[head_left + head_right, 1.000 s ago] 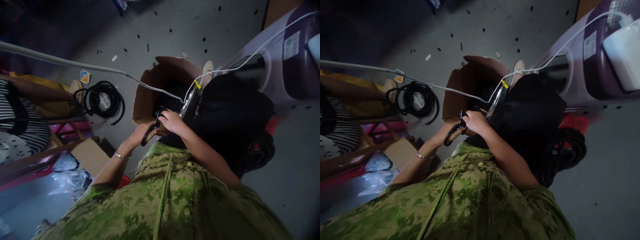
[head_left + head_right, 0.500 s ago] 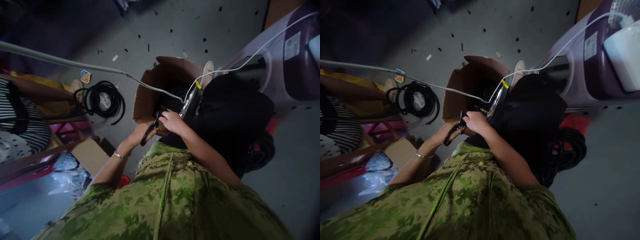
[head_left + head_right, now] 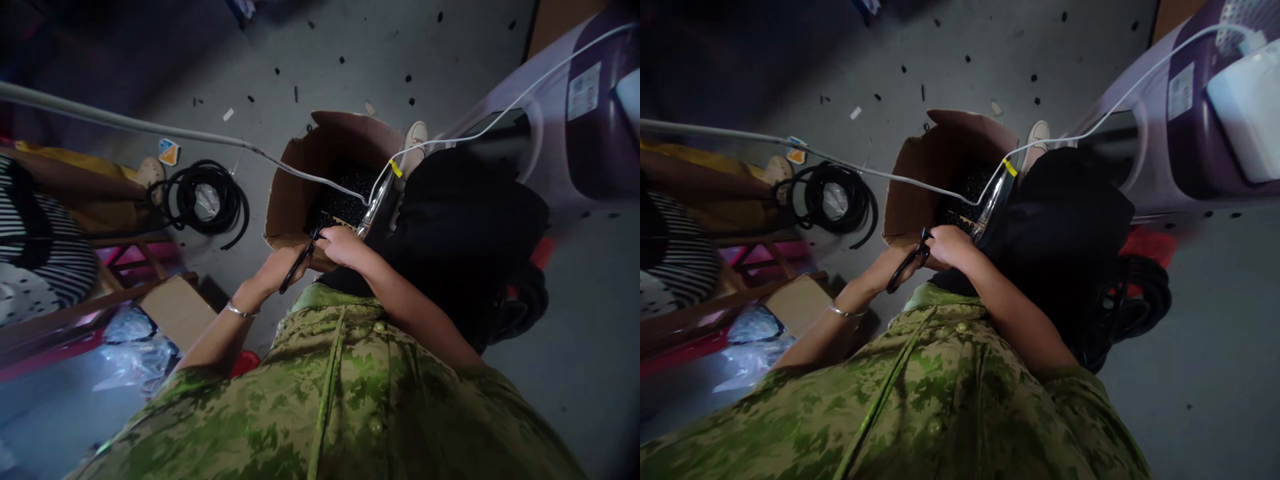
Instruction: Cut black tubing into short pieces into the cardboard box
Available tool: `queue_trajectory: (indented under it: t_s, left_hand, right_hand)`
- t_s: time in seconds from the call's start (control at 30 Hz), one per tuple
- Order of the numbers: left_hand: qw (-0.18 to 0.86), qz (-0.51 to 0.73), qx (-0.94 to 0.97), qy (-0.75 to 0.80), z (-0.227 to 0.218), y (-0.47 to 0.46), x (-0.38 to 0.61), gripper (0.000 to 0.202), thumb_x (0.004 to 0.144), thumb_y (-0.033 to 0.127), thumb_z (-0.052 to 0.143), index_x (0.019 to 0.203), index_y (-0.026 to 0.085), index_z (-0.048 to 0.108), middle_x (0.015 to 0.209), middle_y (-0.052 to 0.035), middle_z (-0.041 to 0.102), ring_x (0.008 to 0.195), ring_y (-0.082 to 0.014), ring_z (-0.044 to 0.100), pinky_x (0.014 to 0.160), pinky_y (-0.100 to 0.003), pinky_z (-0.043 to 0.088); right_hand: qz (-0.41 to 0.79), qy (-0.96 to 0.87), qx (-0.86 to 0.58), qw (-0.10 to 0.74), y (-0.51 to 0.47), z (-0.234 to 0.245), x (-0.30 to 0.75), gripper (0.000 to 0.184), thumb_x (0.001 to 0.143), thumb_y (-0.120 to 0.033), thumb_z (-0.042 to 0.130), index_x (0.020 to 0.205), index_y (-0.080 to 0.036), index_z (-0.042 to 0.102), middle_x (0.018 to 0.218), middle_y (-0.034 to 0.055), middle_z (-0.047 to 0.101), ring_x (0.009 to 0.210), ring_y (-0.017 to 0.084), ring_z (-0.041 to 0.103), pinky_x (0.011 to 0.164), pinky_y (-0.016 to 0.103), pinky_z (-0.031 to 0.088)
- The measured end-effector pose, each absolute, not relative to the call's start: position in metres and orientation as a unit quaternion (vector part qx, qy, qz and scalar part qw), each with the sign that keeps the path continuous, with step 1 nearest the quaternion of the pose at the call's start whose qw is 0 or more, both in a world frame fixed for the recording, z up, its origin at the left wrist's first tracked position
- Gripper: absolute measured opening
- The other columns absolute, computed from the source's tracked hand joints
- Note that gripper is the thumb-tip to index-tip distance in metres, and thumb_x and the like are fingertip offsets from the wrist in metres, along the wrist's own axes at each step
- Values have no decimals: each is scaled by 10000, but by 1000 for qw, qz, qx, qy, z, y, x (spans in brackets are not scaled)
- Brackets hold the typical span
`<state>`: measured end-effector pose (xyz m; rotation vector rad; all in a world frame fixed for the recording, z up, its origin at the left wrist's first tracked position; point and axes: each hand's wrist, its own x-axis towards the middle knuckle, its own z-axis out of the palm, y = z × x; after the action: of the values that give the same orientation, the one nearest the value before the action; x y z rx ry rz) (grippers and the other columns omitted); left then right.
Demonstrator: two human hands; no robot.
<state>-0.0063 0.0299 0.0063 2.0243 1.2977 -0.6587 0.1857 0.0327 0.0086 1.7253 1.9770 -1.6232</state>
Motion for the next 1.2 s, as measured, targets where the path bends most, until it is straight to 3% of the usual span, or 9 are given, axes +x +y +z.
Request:
queue_trajectory:
  t_s: [0.43,0.63,0.9,1.2]
  left_hand:
    - [218,-325,776,494,6,23,-2,443,966,478,430,955,158,736,933,-189,752,888,-329,721,724,-347,509]
    - [224,-325,763,512,4,20,2,491,985,486,399,867,153,740,881,-188,749,905,-329,726,736,-341,516]
    - [231,-334,756,513,1,18,6,436,990,419,401,1065,137,725,1018,-199,754,988,-337,724,818,-377,540]
    - [264,-320,770,485,11,28,3,396,965,420,445,1067,145,711,1010,-176,762,961,-309,731,784,-338,541]
  right_hand:
    - [-514,639,569,59,35,7,186,351,1018,-299,450,1184,-138,714,1225,154,713,1136,254,660,851,280,470]
    - [-514,631,576,75,38,4,185,349,1021,-291,448,1178,-132,717,1241,157,709,1138,241,665,866,266,475]
    - [-505,633,582,69,37,0,184,373,1005,-278,448,1194,-101,717,1229,184,713,1142,263,671,852,278,492]
    - [-522,646,551,78,36,10,182,378,989,-297,465,1190,-120,732,1240,176,713,1145,265,675,848,283,508]
